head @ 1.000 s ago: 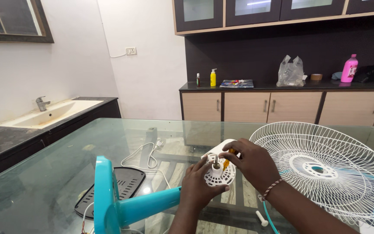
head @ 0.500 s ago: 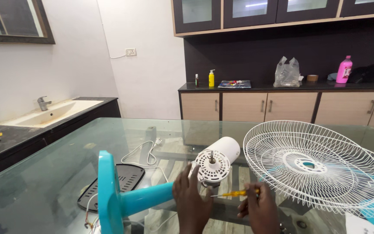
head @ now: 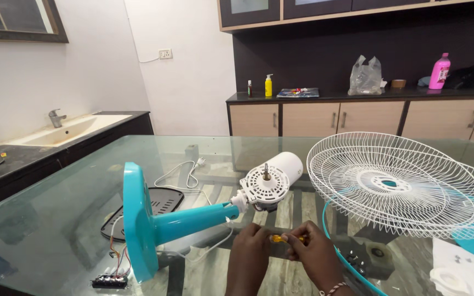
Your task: The person uses a screwdriver to tighten screws on the white motor housing of a disassembled electric fan. The fan base and front grill are placed on a glass table nearby.
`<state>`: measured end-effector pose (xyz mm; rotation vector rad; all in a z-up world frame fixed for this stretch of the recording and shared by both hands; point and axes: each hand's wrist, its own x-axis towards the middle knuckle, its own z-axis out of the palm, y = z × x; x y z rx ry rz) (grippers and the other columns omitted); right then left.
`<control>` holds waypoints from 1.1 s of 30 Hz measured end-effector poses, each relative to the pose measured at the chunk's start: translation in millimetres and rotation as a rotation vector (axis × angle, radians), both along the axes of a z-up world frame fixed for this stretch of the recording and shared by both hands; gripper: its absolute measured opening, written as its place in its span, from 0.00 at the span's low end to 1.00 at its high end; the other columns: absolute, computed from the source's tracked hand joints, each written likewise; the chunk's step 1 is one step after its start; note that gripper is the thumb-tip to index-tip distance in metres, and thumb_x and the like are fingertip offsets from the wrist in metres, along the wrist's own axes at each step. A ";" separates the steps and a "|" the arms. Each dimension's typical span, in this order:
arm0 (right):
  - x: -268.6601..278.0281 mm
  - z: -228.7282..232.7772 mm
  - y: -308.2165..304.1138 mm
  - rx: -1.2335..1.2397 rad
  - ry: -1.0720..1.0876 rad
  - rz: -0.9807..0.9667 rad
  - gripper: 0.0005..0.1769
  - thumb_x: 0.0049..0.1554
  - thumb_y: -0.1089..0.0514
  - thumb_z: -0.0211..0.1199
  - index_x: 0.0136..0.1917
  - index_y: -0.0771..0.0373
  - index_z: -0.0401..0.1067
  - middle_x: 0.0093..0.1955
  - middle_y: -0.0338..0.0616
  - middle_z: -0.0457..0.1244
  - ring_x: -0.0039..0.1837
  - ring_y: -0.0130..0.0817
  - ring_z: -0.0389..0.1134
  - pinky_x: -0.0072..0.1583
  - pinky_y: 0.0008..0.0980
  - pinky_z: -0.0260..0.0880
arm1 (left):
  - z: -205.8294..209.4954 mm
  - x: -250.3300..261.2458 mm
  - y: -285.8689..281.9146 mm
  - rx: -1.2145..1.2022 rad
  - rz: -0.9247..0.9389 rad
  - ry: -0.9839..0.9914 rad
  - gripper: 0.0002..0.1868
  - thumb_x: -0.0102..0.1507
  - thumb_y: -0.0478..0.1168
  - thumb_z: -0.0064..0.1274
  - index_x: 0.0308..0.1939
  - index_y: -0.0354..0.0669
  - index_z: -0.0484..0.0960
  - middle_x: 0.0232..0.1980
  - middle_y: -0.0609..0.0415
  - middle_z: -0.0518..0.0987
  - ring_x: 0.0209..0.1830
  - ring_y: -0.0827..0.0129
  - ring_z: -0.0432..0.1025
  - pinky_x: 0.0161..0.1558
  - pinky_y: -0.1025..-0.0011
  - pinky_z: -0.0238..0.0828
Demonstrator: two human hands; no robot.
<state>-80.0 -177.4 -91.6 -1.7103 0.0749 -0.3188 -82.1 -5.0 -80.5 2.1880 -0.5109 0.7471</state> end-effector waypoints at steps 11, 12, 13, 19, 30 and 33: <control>-1.2 8.4 9.7 -0.188 0.026 0.042 0.12 0.56 0.55 0.67 0.51 0.62 0.74 0.43 0.45 0.74 0.40 0.31 0.76 0.44 0.32 0.77 | -2.2 8.7 1.1 0.163 0.141 0.010 0.18 0.53 0.31 0.55 0.47 0.43 0.83 0.52 0.51 0.78 0.50 0.53 0.71 0.51 0.55 0.65; -1.8 8.8 11.3 -0.204 0.005 0.044 0.13 0.56 0.54 0.66 0.52 0.61 0.74 0.44 0.45 0.75 0.41 0.33 0.77 0.45 0.34 0.78 | -4.0 10.2 1.4 0.170 0.143 0.023 0.17 0.54 0.30 0.53 0.46 0.43 0.83 0.51 0.51 0.78 0.51 0.53 0.71 0.51 0.55 0.65; -1.7 9.6 12.2 -0.274 -0.016 0.021 0.13 0.56 0.53 0.66 0.53 0.60 0.74 0.45 0.45 0.74 0.44 0.35 0.77 0.47 0.36 0.77 | -5.3 11.9 1.7 0.178 0.146 0.037 0.16 0.55 0.28 0.52 0.45 0.43 0.82 0.50 0.51 0.78 0.51 0.53 0.72 0.52 0.55 0.66; -2.4 8.7 14.9 -0.510 -0.088 0.008 0.16 0.56 0.52 0.64 0.57 0.56 0.76 0.50 0.47 0.72 0.54 0.43 0.75 0.55 0.40 0.74 | -6.5 11.7 3.9 0.093 0.125 0.041 0.11 0.57 0.28 0.50 0.42 0.40 0.82 0.47 0.48 0.80 0.50 0.50 0.75 0.50 0.55 0.70; -7.0 9.9 17.4 -0.511 -0.099 0.047 0.13 0.55 0.52 0.65 0.53 0.56 0.78 0.51 0.44 0.73 0.55 0.42 0.75 0.57 0.39 0.73 | 3.2 -1.0 2.3 0.071 0.174 0.072 0.10 0.58 0.30 0.50 0.40 0.41 0.85 0.44 0.49 0.81 0.48 0.51 0.76 0.49 0.56 0.71; -7.5 10.0 17.3 -0.468 -0.047 0.071 0.14 0.55 0.52 0.65 0.53 0.56 0.78 0.51 0.43 0.73 0.55 0.40 0.76 0.57 0.38 0.74 | 2.3 -2.4 4.3 0.094 0.171 0.039 0.12 0.57 0.29 0.50 0.41 0.42 0.85 0.44 0.49 0.81 0.48 0.51 0.76 0.49 0.56 0.71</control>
